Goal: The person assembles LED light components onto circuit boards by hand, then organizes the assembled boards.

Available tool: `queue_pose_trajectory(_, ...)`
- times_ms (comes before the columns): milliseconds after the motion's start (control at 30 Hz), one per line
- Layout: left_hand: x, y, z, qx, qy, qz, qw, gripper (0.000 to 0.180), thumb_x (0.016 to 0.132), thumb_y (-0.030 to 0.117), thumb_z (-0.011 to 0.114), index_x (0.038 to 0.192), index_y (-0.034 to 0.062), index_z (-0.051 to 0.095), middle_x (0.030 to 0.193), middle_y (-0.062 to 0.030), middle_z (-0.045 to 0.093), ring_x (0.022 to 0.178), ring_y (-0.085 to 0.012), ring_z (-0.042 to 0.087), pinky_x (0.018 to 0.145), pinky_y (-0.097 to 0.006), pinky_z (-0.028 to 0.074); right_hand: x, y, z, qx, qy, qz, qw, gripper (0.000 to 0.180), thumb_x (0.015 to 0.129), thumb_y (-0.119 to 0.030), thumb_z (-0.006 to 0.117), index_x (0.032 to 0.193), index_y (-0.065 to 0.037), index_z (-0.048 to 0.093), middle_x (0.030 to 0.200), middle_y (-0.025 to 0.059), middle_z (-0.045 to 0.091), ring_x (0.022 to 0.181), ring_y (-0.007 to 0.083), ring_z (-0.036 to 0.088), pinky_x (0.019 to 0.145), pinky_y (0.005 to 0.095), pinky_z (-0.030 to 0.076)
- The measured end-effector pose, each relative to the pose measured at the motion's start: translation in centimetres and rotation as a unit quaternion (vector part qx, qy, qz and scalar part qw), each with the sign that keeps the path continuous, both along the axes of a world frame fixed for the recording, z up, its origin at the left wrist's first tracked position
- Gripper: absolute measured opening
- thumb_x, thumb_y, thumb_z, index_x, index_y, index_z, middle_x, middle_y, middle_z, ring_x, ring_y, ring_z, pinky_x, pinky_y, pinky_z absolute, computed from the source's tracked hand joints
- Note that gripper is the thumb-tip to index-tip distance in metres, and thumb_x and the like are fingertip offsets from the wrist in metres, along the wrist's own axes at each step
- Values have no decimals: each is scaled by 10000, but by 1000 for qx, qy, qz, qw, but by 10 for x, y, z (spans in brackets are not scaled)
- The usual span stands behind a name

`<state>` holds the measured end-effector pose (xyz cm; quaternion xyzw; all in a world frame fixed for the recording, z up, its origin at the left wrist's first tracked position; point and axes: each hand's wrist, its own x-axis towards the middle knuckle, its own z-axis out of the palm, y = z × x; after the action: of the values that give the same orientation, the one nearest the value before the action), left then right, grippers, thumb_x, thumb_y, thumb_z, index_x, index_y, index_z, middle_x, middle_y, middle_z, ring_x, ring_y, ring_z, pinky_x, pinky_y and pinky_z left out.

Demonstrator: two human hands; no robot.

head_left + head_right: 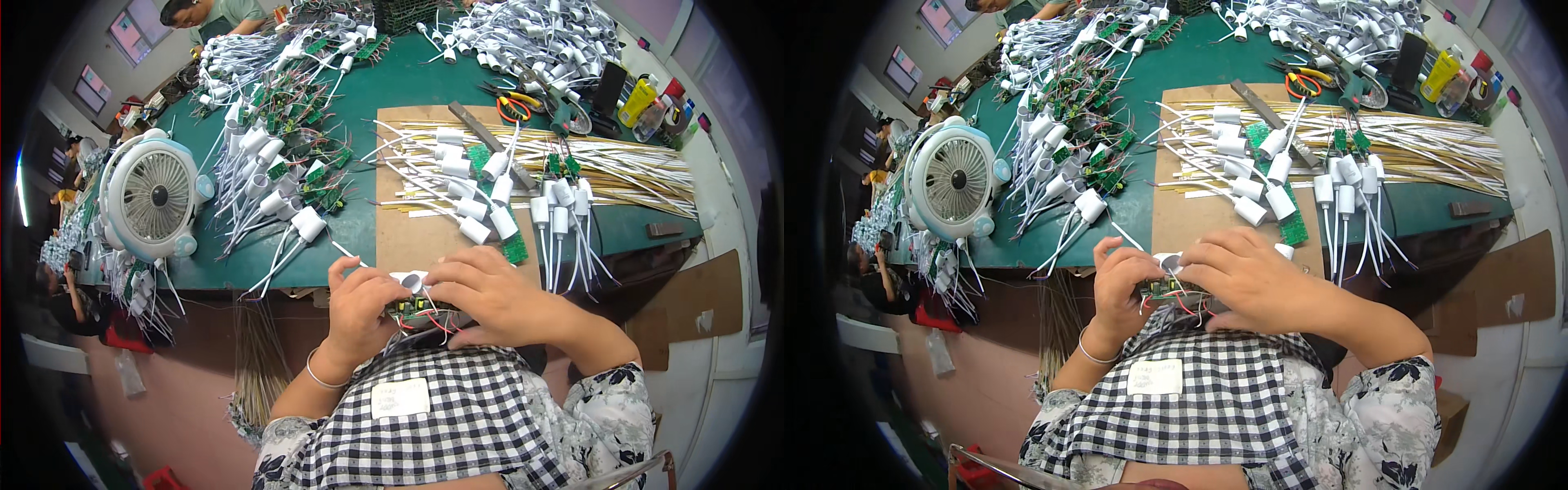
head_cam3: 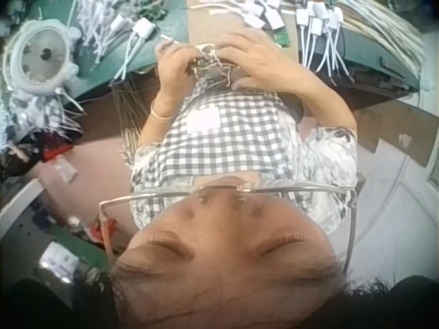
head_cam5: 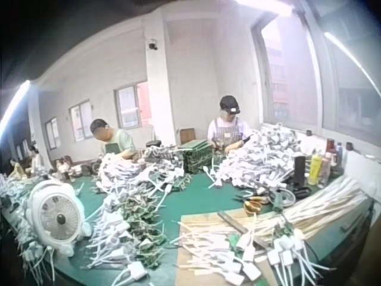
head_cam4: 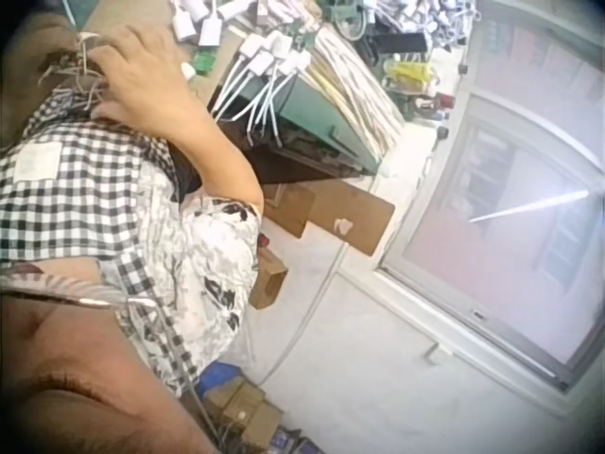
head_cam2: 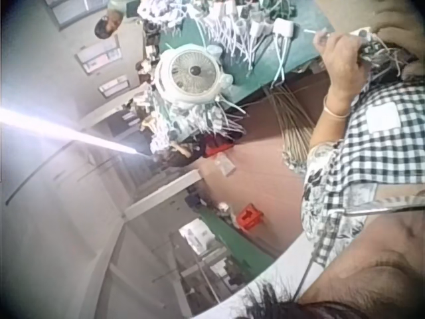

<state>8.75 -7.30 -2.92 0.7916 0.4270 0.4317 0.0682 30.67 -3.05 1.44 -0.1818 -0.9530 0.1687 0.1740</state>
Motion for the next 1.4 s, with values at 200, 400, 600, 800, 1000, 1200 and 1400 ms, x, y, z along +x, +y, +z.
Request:
queue_pose_trajectory(200,6,0,-1,50,-7,-17,999,319,568,123,747,845,136,590,803,22,605,772,-160,580,908,-406,301,-13,-12,-25,-38,157,-69,984,352,602,-144,749,899,-77,571,1007,40,557,975,267,519,826,392,395)
queue_pose_trajectory(400,9,1,-2,35,-41,-34,998,344,571,151,754,877,140,596,833,14,593,781,-164,575,898,-410,313,-14,-24,-35,45,263,-126,956,271,605,-145,747,796,-74,569,978,50,571,855,254,534,725,387,416)
queue_pose_trajectory(600,7,6,3,64,6,-37,997,267,594,175,736,829,145,613,799,25,585,751,-163,569,875,-410,323,-11,-21,-26,-95,255,-79,959,198,686,-128,714,797,-80,558,996,50,562,883,249,517,765,385,390)
queue_pose_trajectory(800,8,2,8,76,-16,-63,995,193,614,99,663,794,163,635,721,44,555,708,-149,549,831,-393,327,-3,-22,-15,-121,281,55,950,122,780,-126,633,818,-70,532,985,74,534,906,250,521,790,384,384)
queue_pose_trajectory(1000,8,2,-1,111,0,-42,993,186,623,94,668,787,177,643,790,38,546,771,-161,540,779,-372,357,38,-3,25,-267,312,96,907,201,831,-251,611,807,-52,593,890,83,560,851,238,541,748,360,418)
queue_pose_trajectory(1200,11,3,-8,195,-3,-29,980,403,645,192,747,997,212,552,1060,-23,501,953,-248,495,770,-403,404,-4,18,3,-298,26,-15,954,226,793,-254,650,842,-37,614,828,91,571,773,231,550,704,338,435)
queue_pose_trajectory(1400,22,12,-18,141,-106,-40,984,625,557,149,820,1071,156,466,1113,-98,472,946,-295,507,754,-416,429,-12,13,-11,-478,134,-100,863,124,802,-137,607,792,-16,582,759,65,558,698,148,543,624,284,434)
